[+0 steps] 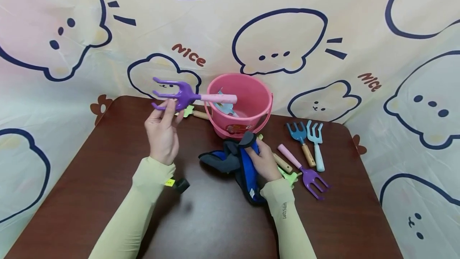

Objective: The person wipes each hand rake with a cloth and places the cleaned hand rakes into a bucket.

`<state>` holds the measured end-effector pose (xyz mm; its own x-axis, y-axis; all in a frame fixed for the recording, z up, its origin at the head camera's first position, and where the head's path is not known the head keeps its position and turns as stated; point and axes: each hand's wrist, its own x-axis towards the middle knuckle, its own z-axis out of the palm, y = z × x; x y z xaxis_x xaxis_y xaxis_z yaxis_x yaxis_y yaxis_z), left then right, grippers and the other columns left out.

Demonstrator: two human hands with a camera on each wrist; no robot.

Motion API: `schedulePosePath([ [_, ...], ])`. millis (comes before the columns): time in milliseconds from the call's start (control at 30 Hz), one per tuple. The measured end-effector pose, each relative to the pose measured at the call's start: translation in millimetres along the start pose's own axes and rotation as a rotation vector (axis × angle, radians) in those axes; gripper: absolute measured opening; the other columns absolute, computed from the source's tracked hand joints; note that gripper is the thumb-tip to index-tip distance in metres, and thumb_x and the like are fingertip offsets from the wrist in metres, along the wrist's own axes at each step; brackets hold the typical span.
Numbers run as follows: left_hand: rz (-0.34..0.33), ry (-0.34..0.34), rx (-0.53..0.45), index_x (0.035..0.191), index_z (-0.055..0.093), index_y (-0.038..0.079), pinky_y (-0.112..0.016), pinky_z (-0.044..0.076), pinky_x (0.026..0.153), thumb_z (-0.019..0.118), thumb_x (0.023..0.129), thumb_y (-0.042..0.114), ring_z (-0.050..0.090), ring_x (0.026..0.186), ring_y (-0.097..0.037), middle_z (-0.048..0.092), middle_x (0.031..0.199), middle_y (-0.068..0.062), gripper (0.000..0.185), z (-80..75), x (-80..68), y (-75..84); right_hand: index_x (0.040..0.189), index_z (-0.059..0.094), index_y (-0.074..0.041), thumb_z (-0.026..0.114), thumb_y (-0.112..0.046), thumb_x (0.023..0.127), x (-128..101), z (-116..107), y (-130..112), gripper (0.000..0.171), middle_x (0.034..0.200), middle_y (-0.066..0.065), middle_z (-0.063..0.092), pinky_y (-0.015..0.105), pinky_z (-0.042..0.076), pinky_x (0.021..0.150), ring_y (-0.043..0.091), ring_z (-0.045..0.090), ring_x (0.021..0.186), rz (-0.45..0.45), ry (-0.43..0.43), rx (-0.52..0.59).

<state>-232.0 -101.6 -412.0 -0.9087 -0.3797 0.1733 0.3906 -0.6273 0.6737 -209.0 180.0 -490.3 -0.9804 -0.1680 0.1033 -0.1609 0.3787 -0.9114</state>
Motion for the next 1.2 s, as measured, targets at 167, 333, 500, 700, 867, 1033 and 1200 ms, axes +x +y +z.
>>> schedulePosePath([
  [167, -0.135, -0.1, 0.107, 0.127, 0.07, -0.003, -0.038, 0.056, 0.097, 0.068, 0.1, 0.023, 0.074, 0.104, -0.017, 0.07, 0.122, -0.01, 0.037, 15.4, 0.1, -25.0, 0.144, 0.058, -0.008, 0.058, -0.021, 0.107, 0, 0, -5, 0.039, 0.143, 0.015, 0.062, 0.056, 0.042, 0.115, 0.034, 0.058, 0.132, -0.007, 0.002, 0.012],
  [333, -0.228, -0.232, 0.178, 0.14, 0.062, 0.001, -0.037, 0.053, 0.104, 0.062, 0.104, 0.025, 0.069, 0.116, -0.02, 0.062, 0.14, -0.014, 0.043, 17.2, -1.8, -43.6, 0.139, 0.06, -0.003, 0.058, -0.017, 0.107, -2, -3, -16, 0.035, 0.137, 0.019, 0.064, 0.054, 0.046, 0.109, 0.035, 0.06, 0.124, -0.014, 0.005, -0.007],
  [500, -0.309, -0.369, 0.256, 0.152, 0.05, 0.007, -0.039, 0.044, 0.115, 0.055, 0.108, 0.022, 0.059, 0.135, -0.024, 0.052, 0.153, -0.018, 0.047, 15.4, -2.7, -47.4, 0.14, 0.06, -0.004, 0.057, -0.016, 0.107, 2, -4, -2, 0.035, 0.138, 0.019, 0.064, 0.054, 0.045, 0.109, 0.036, 0.06, 0.124, -0.006, 0.011, -0.004],
  [700, -0.322, -0.458, 0.34, 0.15, 0.052, 0.005, -0.043, 0.037, 0.12, 0.056, 0.108, 0.018, 0.06, 0.134, -0.023, 0.054, 0.151, -0.02, 0.045, 10.3, 0.2, -44.9, 0.139, 0.062, -0.009, 0.058, -0.022, 0.107, -1, -6, -2, 0.034, 0.136, 0.014, 0.066, 0.049, 0.047, 0.105, 0.03, 0.061, 0.12, -0.007, 0.013, -0.007],
  [867, -0.255, -0.454, 0.523, 0.141, 0.06, 0.005, -0.042, 0.043, 0.118, 0.061, 0.106, 0.019, 0.062, 0.129, -0.024, 0.064, 0.14, -0.012, 0.038, -6.0, 14.2, -44.7, 0.136, 0.064, -0.014, 0.06, -0.028, 0.106, -2, -7, -2, 0.033, 0.131, 0.011, 0.068, 0.048, 0.049, 0.103, 0.028, 0.063, 0.115, -0.004, 0.009, -0.016],
  [1033, -0.094, -0.475, 1.055, 0.139, 0.063, 0.01, -0.049, 0.045, 0.113, 0.063, 0.105, 0.02, 0.057, 0.131, -0.03, 0.063, 0.141, -0.011, 0.036, -48.4, 45.2, -54.8, 0.137, 0.064, -0.013, 0.06, -0.026, 0.106, -1, -6, -4, 0.034, 0.133, 0.011, 0.068, 0.05, 0.049, 0.105, 0.029, 0.063, 0.118, -0.003, 0.006, -0.012],
  [1200, -0.132, -0.655, 1.519, 0.158, 0.042, 0.01, -0.061, 0.026, 0.123, 0.06, 0.105, 0.025, 0.031, 0.153, -0.041, 0.038, 0.164, -0.017, 0.057, -88.5, 63.7, -69.8, 0.142, 0.061, -0.01, 0.06, -0.022, 0.106, -1, -4, -3, 0.037, 0.139, 0.013, 0.065, 0.055, 0.046, 0.11, 0.032, 0.061, 0.125, -0.005, -0.007, 0.0],
])
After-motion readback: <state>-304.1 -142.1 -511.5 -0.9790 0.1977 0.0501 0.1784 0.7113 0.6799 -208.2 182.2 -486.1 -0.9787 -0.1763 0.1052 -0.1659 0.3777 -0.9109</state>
